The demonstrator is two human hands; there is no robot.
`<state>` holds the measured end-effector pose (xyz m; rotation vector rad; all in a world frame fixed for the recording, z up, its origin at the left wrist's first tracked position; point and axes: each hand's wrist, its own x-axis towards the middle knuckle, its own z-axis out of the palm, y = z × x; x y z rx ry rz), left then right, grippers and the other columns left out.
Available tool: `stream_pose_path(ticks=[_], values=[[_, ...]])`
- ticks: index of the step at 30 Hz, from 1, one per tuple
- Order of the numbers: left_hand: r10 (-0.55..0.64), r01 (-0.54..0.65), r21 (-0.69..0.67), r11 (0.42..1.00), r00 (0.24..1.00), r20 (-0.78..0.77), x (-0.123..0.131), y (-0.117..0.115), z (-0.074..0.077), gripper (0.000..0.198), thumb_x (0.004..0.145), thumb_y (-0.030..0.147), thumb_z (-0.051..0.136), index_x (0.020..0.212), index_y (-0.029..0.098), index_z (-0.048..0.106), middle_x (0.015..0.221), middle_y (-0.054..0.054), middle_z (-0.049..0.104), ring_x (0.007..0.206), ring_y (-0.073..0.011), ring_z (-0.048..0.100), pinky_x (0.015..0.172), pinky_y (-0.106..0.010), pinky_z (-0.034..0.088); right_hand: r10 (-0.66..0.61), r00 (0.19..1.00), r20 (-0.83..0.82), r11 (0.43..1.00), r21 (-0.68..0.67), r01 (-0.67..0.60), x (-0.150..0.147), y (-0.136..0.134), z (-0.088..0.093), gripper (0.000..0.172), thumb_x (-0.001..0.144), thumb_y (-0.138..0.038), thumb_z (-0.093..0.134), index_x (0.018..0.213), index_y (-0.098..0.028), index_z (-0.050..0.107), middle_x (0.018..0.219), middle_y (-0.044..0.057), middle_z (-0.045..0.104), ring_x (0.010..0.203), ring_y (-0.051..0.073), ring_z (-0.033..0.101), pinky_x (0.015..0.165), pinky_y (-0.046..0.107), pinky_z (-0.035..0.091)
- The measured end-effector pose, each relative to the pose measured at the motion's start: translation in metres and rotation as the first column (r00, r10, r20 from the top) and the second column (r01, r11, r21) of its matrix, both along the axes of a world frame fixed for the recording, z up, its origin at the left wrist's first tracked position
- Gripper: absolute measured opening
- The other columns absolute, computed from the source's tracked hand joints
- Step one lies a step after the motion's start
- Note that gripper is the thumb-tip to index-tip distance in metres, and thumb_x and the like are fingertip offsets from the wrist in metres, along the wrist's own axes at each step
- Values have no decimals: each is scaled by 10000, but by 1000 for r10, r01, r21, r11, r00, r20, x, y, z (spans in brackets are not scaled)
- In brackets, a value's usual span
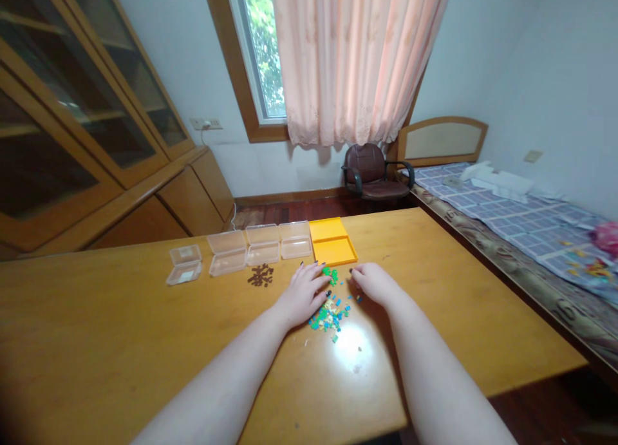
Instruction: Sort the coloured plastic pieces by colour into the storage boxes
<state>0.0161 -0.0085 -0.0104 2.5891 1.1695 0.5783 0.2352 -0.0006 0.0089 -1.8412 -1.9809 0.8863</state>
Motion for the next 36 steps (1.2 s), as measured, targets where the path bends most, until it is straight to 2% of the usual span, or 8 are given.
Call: stream_pose_path(ticks=[5,11,18,21,25,27,32,36], values=[[-6,6,16,1000,1000,24,1,0,1,316,830,192,467,1110,254,601,1303,-56,498,1269,-230,352,1095,-510,205,-4,987,163,999,-50,12,0,-1,5,313,814,-266,398,590,-155,587,570,50,596,493,118,479,514,243,299],[9,-11,36,999,998,69,0,2,0,364,784,117,466,1082,255,624,1248,-41,545,1231,-214,390,1094,-497,220,188,968,-169,980,-36,-197,-22,-6,-5,234,791,-247,394,692,-157,586,613,15,591,561,128,512,534,225,346],[17,-20,31,999,996,85,0,3,-1,342,786,135,470,1063,249,634,1241,-40,551,1224,-211,393,1093,-485,227,23,1000,18,993,112,-24,-11,1,-4,210,772,-209,424,687,-146,606,704,63,633,654,150,531,608,240,364],[14,-16,25,1000,997,79,0,2,1,338,789,137,467,1062,246,634,1246,-40,549,1224,-208,395,1096,-481,224,149,988,-27,988,39,-148,-19,-3,-2,197,758,-200,434,697,-151,614,676,38,626,629,147,527,597,239,372],[18,-19,21,1000,997,80,0,2,1,325,788,150,479,1056,245,637,1246,-45,547,1223,-212,394,1093,-485,225,360,890,-280,928,11,-372,-31,-10,2,192,742,-197,450,785,-162,634,761,12,641,695,145,549,658,236,407],[20,-21,16,1000,997,80,0,3,0,340,781,142,482,1067,248,633,1248,-45,545,1225,-213,388,1091,-487,223,315,901,-299,944,6,-329,-29,-10,5,203,761,-216,432,767,-157,625,729,13,629,670,140,539,643,234,405],[-43,45,-31,999,998,53,0,3,3,354,784,128,458,1054,260,646,1166,-26,600,1187,-206,420,1086,-473,219,84,996,-15,989,119,-82,-8,-3,6,248,782,-268,428,627,-151,583,603,17,574,583,133,474,561,241,344],[-189,190,-63,980,982,21,1,1,9,319,802,155,452,1000,270,674,1028,-21,649,1039,-181,507,1024,-394,314,111,993,34,994,-18,-110,1,-2,0,171,710,-317,562,686,-157,616,629,10,614,566,124,488,530,230,336]])
